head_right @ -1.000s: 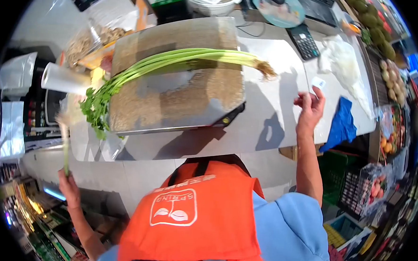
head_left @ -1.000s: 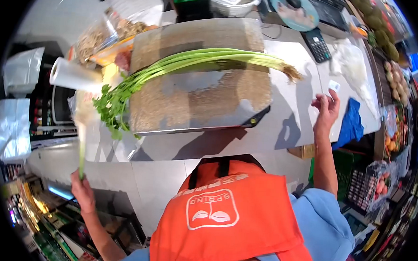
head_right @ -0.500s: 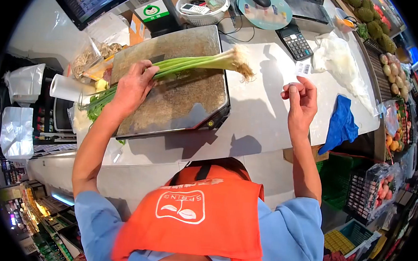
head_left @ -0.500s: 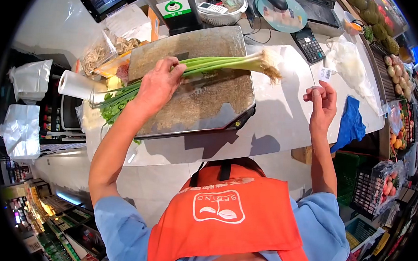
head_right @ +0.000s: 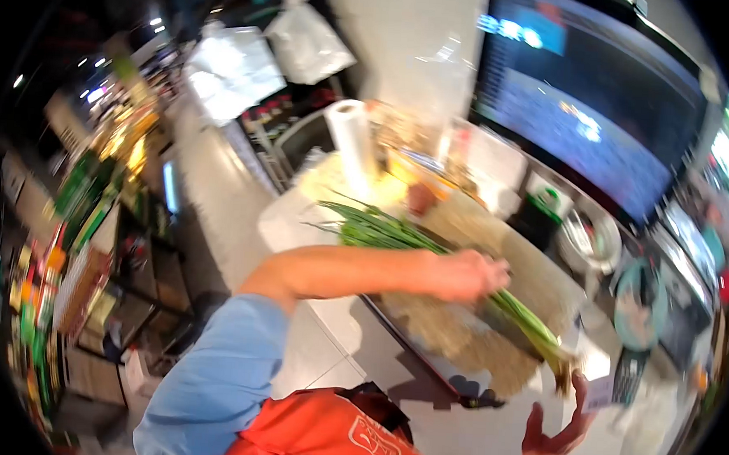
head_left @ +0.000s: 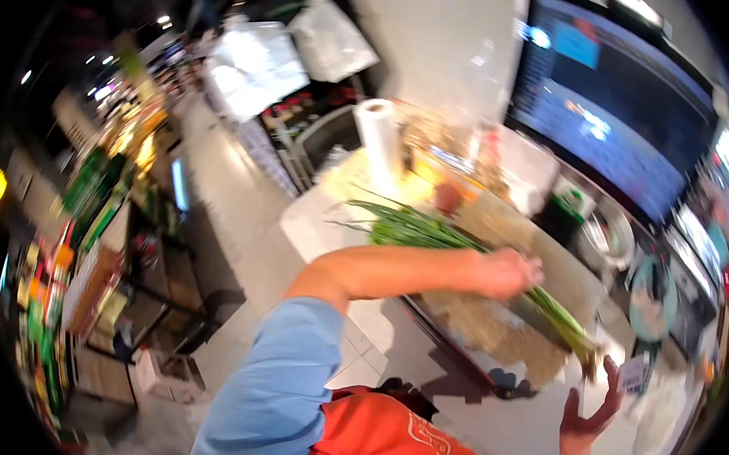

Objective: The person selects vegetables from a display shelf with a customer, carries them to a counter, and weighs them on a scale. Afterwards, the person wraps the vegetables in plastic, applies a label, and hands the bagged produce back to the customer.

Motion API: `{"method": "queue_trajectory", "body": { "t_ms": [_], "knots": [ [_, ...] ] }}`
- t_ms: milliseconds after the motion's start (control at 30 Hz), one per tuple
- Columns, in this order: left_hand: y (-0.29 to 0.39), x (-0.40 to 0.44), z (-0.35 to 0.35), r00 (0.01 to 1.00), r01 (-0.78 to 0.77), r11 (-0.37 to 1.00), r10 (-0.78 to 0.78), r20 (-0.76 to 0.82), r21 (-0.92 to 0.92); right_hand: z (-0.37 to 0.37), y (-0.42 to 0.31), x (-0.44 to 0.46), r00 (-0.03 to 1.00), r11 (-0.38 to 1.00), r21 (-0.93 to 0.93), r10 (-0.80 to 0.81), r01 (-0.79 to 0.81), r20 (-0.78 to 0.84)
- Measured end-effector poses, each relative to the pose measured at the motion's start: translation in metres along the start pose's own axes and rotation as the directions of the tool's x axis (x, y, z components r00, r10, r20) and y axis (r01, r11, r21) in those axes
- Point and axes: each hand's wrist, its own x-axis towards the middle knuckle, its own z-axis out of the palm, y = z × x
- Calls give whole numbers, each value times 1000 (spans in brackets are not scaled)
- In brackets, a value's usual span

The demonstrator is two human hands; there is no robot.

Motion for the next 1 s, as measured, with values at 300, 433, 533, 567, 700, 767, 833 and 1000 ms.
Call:
{"method": "queue_trajectory", "body": {
  "t_ms": [300, 433, 533, 567, 700, 767, 833, 1000],
  "knots": [
    [32, -52, -107, 957, 281, 898, -234, 172, -340, 73, -39, 123, 859, 922, -58, -332, 383, 390],
    [33, -102, -165, 869, 482, 801, -386, 308, -355, 104, -95, 157, 844, 946, 101, -321, 308, 430],
    [19, -163, -182, 875, 484, 720, -407, 262, -497, 139, -141, 181, 764, 905, 45, -383, 424, 519],
    [14, -185, -186, 883, 464, 685, -410, 229, -562, 155, -153, 188, 738, 916, 96, -373, 390, 562],
    [-11, -263, -218, 805, 552, 396, -484, 344, -734, 208, -218, 218, 667, 855, 136, -481, 500, 570],
    [-31, -306, -217, 815, 472, 214, -476, 331, -856, 230, -249, 241, 589, 741, 115, -608, 661, 532],
    [-59, -350, -223, 825, 402, 262, -520, 222, -878, 247, -276, 261, 513, 642, 101, -688, 760, 514],
    [-191, -462, -259, 727, 684, 620, -541, -422, 385, 300, -323, 294, 495, 601, 30, -685, 799, 534]
  ]
}}
